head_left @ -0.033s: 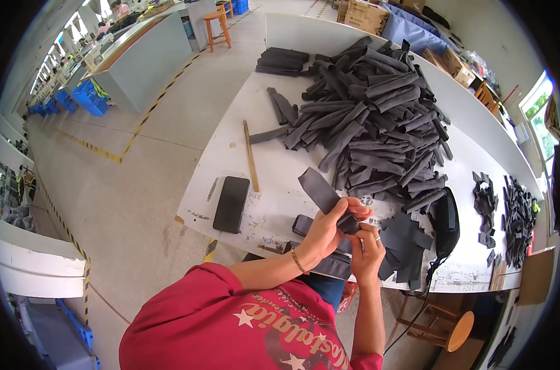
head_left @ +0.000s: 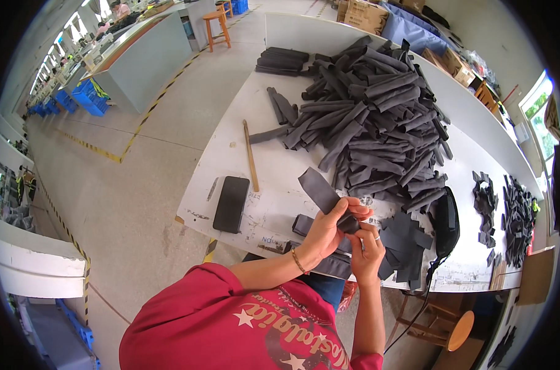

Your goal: The recorder is sorting through and inspecting long black foam or rubber parts on a large work surface.

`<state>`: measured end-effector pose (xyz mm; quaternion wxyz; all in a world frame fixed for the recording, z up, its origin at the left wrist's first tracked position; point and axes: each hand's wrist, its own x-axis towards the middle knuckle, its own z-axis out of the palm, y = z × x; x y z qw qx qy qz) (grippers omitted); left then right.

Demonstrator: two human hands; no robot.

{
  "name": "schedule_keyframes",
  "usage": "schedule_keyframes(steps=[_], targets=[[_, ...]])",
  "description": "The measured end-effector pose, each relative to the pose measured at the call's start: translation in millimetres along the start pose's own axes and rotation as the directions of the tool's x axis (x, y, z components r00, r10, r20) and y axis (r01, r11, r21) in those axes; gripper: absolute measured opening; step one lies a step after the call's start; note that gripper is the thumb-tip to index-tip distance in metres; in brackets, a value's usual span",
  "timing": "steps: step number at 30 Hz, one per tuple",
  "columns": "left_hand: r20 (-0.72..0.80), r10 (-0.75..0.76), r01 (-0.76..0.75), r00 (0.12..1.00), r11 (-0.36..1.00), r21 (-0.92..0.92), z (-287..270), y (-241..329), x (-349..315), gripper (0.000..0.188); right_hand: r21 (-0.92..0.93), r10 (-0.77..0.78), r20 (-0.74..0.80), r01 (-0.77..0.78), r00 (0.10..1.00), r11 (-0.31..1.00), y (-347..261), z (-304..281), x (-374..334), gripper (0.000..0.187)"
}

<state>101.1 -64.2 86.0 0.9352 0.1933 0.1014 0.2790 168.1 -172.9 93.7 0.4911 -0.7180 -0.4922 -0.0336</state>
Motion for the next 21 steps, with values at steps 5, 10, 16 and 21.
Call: schedule_keyframes(steps=[5,10,16,21], targets=[[0.037,-0.018,0.019,0.999,1.0,-0.019,-6,0,1,0.033,0.04,0.094,0.043,-0.096,0.995,0.995,-6,-2,2,0.016],[0.029,-0.029,0.027,0.999,0.998,0.061,-4,6,3,0.037,0.586,0.5,0.09,-0.452,0.861,0.672,-2,22,-6,0.017],[0.215,0.083,-0.094,0.973,0.995,0.043,-2,18,12,0.041,0.691,0.509,-0.126,-0.293,0.851,0.661,0,15,-10,0.015],[0.236,0.02,-0.041,0.972,0.996,0.083,1,19,11,0.036,0.736,0.645,0.073,-0.477,0.761,0.48,-8,7,-1,0.017]])
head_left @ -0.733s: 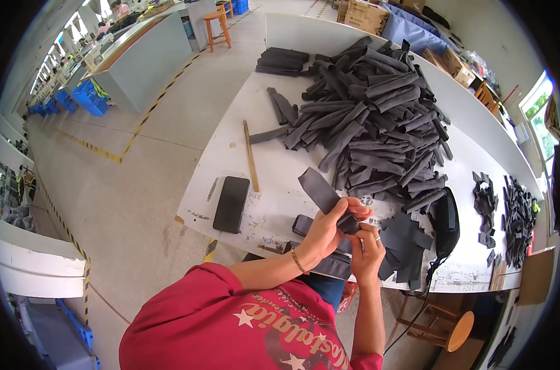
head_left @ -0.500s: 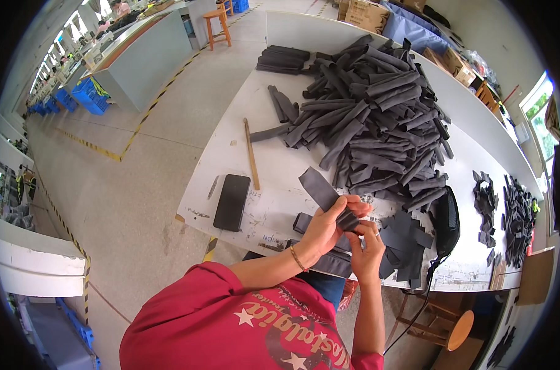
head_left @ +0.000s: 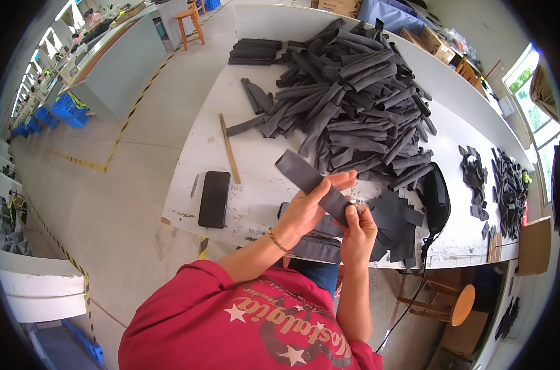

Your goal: The recorder is sorting through and inspecting long black foam or rubber parts on a large work surface.

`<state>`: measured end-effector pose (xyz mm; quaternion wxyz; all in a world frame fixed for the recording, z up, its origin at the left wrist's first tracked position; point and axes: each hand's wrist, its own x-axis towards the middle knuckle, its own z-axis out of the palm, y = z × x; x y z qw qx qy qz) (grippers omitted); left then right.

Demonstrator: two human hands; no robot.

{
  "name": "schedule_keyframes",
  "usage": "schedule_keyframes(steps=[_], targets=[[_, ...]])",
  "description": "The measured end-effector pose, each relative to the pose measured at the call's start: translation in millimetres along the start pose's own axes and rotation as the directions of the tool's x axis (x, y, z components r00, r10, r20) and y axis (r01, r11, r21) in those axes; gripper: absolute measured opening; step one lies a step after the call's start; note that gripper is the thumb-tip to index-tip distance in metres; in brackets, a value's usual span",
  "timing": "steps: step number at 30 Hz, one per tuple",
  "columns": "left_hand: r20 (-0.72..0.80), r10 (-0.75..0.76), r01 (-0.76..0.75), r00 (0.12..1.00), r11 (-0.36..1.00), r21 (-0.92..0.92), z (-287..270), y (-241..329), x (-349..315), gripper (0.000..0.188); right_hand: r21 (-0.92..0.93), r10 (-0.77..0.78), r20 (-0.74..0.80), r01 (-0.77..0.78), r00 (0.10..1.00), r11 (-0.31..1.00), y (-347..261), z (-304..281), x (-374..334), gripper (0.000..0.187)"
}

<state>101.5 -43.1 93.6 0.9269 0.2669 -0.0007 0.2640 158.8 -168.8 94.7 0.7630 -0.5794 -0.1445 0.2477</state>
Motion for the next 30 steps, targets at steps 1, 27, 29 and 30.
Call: schedule_keyframes(steps=[1,27,29,30], targets=[[0.004,-0.006,0.006,1.0,1.0,-0.003,-7,1,-2,0.036,-0.128,-0.126,-0.02,0.123,0.992,0.984,6,-6,-1,0.013],[0.051,0.305,0.025,0.951,-0.239,0.971,-101,22,-34,0.021,-0.783,-0.158,-0.101,0.019,0.982,0.622,60,-59,7,0.019],[0.043,0.359,-0.007,0.933,-0.1,0.995,-108,27,-4,0.024,-0.88,-0.288,-0.042,0.101,0.957,0.465,55,-64,3,0.02],[0.009,0.387,-0.009,0.922,0.0,1.0,-106,30,17,0.024,-0.903,-0.317,0.005,0.14,0.949,0.405,55,-81,5,0.019]])
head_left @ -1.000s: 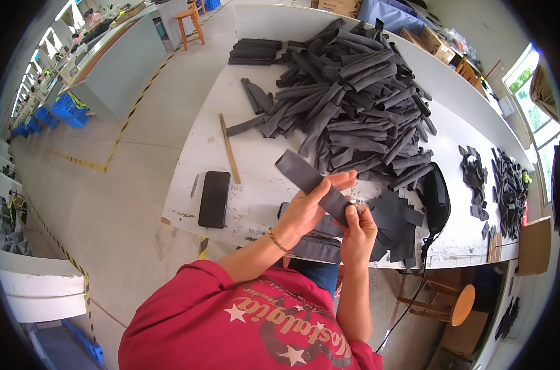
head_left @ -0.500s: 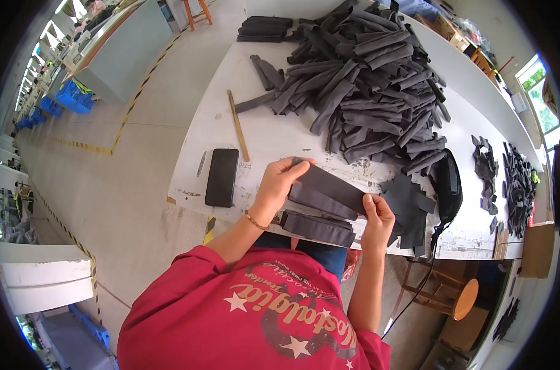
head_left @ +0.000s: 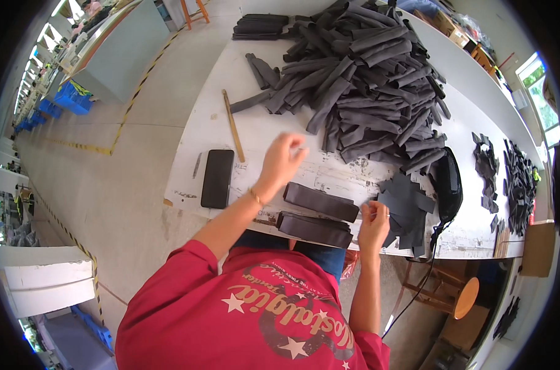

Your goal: The recorder is sorting through and inspecting long black foam or rubber parts on a large work surface.

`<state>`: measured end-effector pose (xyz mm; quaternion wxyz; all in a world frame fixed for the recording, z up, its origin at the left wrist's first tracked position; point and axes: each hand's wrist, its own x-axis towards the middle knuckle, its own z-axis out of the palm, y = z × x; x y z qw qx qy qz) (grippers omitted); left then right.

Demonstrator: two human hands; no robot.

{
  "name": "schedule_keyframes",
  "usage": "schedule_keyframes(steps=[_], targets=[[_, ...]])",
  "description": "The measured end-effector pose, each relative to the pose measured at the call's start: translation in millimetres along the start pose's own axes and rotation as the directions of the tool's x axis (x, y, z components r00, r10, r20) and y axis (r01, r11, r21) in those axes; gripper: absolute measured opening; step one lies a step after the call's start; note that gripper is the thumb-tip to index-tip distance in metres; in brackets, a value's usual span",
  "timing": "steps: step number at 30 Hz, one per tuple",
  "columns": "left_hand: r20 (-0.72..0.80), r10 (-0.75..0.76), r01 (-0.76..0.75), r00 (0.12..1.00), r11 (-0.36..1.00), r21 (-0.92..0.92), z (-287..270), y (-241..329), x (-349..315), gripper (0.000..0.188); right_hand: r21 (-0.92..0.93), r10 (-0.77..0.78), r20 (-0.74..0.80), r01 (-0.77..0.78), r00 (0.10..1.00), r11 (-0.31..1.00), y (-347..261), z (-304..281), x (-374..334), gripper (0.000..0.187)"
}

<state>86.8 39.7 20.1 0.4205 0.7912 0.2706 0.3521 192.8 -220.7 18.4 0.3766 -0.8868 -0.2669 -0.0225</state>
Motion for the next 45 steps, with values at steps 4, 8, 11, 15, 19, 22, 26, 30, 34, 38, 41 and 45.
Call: schedule_keyframes(steps=[4,8,11,15,19,22,26,30,34,38,41,45], targets=[[-0.076,-0.025,0.022,0.997,0.999,-0.042,26,-15,81,0.034,-0.385,-0.127,0.168,0.183,0.978,0.905,29,-26,5,0.033],[-0.17,0.138,-0.086,0.976,0.956,0.279,75,-22,106,0.033,-0.518,-0.19,0.305,0.33,0.933,0.79,54,-17,-13,0.038],[-0.131,0.077,-0.024,0.988,0.931,0.364,85,-50,115,0.032,-0.612,-0.311,0.344,0.463,0.886,0.642,69,-5,-18,0.026],[-0.138,-0.162,0.142,0.977,0.979,-0.146,76,-43,109,0.019,-0.499,-0.316,0.374,0.476,0.872,0.724,67,-16,-4,0.008],[0.264,-0.395,0.461,0.88,0.575,-0.676,44,12,70,0.022,-0.33,-0.255,0.093,0.272,0.962,0.904,51,-45,13,0.01],[0.313,-0.408,0.488,0.858,0.453,-0.747,33,18,47,0.03,-0.053,-0.252,-0.012,0.251,0.968,0.967,14,-59,30,0.03],[0.453,-0.385,0.542,0.804,0.161,-0.825,37,38,26,0.024,0.254,-0.106,-0.08,0.123,0.991,0.959,-21,-48,37,0.045],[0.517,-0.336,0.586,0.788,0.147,-0.797,32,49,16,0.019,0.313,-0.136,0.195,0.07,0.971,0.947,-49,-42,21,0.037],[0.563,-0.311,0.621,0.766,0.126,-0.774,27,59,14,0.019,0.289,-0.338,0.202,0.273,0.919,0.917,-52,-37,12,0.034],[0.622,-0.273,0.661,0.734,0.079,-0.746,21,55,14,0.024,0.314,-0.326,0.149,0.268,0.933,0.911,-64,-39,7,0.032],[0.602,-0.269,0.643,0.752,0.101,-0.759,19,61,14,0.029,0.223,-0.321,0.152,0.285,0.935,0.932,-55,-33,3,0.028],[0.543,-0.349,0.615,0.764,0.139,-0.776,17,64,14,0.033,0.211,-0.308,0.152,0.274,0.939,0.938,-56,-36,2,0.029]])
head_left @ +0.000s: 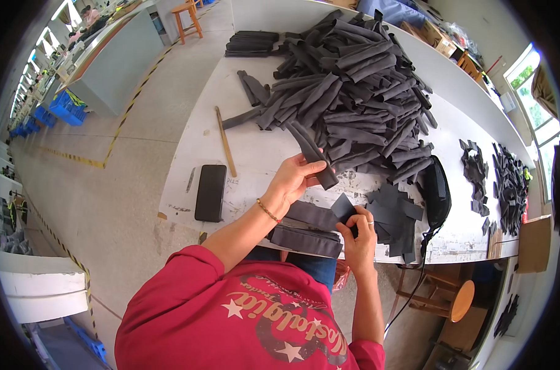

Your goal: The recorder is sorting through and inspecting long black foam or rubber parts on a large work surface.

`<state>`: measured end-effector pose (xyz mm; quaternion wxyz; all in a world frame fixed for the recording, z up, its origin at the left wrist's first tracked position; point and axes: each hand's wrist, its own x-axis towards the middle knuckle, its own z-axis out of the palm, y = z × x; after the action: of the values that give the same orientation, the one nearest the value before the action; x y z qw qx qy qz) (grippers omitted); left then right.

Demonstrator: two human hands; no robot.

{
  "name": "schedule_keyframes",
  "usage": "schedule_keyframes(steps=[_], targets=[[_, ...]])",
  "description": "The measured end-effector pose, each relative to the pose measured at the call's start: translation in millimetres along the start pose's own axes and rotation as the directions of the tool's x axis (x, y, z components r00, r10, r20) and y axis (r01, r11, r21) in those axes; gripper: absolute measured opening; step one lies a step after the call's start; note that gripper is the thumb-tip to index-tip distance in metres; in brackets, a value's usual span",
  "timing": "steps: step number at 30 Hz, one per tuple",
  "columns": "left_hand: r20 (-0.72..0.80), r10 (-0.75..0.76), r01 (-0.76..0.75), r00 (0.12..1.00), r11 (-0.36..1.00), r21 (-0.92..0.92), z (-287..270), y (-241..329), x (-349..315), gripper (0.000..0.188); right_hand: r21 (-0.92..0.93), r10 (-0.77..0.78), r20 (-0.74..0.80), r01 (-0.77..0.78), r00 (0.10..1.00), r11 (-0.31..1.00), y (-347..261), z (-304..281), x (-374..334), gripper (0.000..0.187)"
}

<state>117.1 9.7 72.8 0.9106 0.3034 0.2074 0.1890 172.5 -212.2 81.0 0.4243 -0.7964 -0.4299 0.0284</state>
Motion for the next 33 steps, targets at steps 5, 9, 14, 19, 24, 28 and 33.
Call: schedule_keyframes(steps=[5,9,14,19,24,28,33], targets=[[-0.03,-0.048,0.047,0.998,0.998,-0.047,-11,-4,6,0.032,0.135,0.122,-0.091,-0.109,0.988,0.985,-21,-2,8,0.038],[0.004,-0.092,0.091,0.996,0.988,-0.123,-10,-4,6,0.028,0.113,0.053,-0.077,-0.044,0.996,0.993,-20,-5,12,0.043],[0.058,-0.116,0.12,0.991,0.991,-0.055,-7,1,1,0.029,0.193,0.077,-0.1,-0.056,0.992,0.979,-31,-7,22,0.035],[0.063,-0.149,0.151,0.987,0.988,-0.024,-5,-2,-3,0.029,-0.156,-0.134,-0.105,0.117,0.985,0.981,-30,-7,27,0.03],[0.075,-0.194,0.193,0.978,0.981,0.028,-8,-4,-5,0.027,-0.367,-0.296,-0.113,0.237,0.948,0.9,-26,-7,30,0.031],[0.067,-0.13,0.128,0.989,0.991,0.034,3,-6,-16,0.023,-0.488,-0.354,-0.111,0.259,0.929,0.833,-31,-1,28,0.038],[0.019,0.069,-0.071,0.997,0.99,0.123,16,0,-28,0.018,-0.438,-0.297,-0.178,0.194,0.938,0.878,-38,8,31,0.039]])
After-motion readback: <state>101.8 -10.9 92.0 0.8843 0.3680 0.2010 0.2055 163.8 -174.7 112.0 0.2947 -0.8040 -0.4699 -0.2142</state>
